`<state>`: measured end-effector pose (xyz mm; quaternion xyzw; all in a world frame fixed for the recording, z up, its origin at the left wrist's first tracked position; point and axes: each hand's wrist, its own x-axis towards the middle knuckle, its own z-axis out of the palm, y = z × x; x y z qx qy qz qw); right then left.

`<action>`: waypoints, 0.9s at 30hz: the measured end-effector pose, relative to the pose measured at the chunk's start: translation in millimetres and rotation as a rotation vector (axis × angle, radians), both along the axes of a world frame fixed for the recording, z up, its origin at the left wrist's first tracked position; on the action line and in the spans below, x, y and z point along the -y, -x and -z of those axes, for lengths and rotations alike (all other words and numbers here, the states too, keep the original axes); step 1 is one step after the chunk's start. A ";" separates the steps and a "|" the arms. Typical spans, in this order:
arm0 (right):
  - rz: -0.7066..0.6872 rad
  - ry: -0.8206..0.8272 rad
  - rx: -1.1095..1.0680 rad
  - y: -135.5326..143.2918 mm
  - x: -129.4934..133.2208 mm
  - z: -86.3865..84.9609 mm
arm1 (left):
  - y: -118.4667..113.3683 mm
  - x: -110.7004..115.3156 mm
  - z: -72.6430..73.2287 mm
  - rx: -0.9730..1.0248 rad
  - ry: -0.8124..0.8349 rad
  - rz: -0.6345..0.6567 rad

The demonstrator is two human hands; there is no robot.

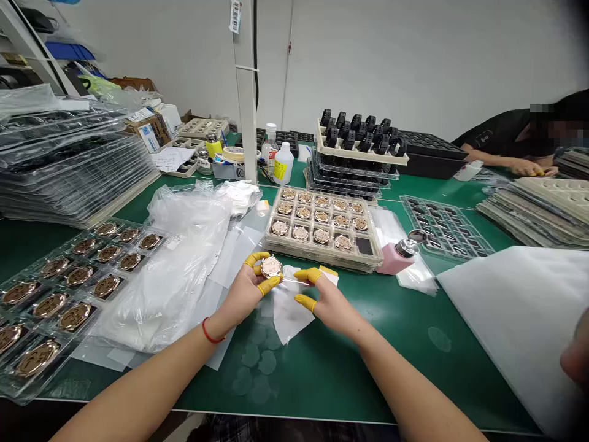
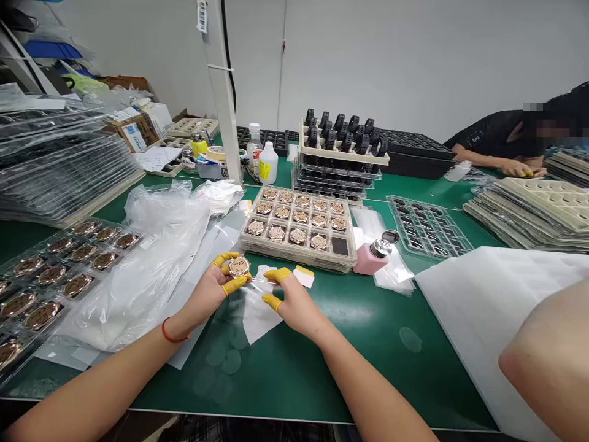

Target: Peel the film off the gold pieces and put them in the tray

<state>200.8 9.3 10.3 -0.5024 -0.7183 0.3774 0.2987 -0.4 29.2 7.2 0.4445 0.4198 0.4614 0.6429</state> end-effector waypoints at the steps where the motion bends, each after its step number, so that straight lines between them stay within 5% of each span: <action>1: 0.012 0.080 -0.057 2.0 0.7 1.7 | 1.3 0.9 -3.5 -0.014 -0.012 0.012; 7: 0.016 0.446 -0.426 5.1 -2.5 -2.1 | 6.1 9.4 -6.7 -0.225 -0.275 0.079; 11: -0.058 0.518 -0.396 0.4 -2.1 -9.5 | 7.2 8.4 -1.2 -0.225 -0.289 0.113; 19: -0.032 0.234 -0.007 -8.4 -6.2 -14.6 | 6.9 8.6 2.5 -0.241 -0.281 0.213; 27: -0.050 0.031 0.011 -4.8 -1.2 -17.1 | 4.5 6.7 5.4 -0.345 -0.163 0.214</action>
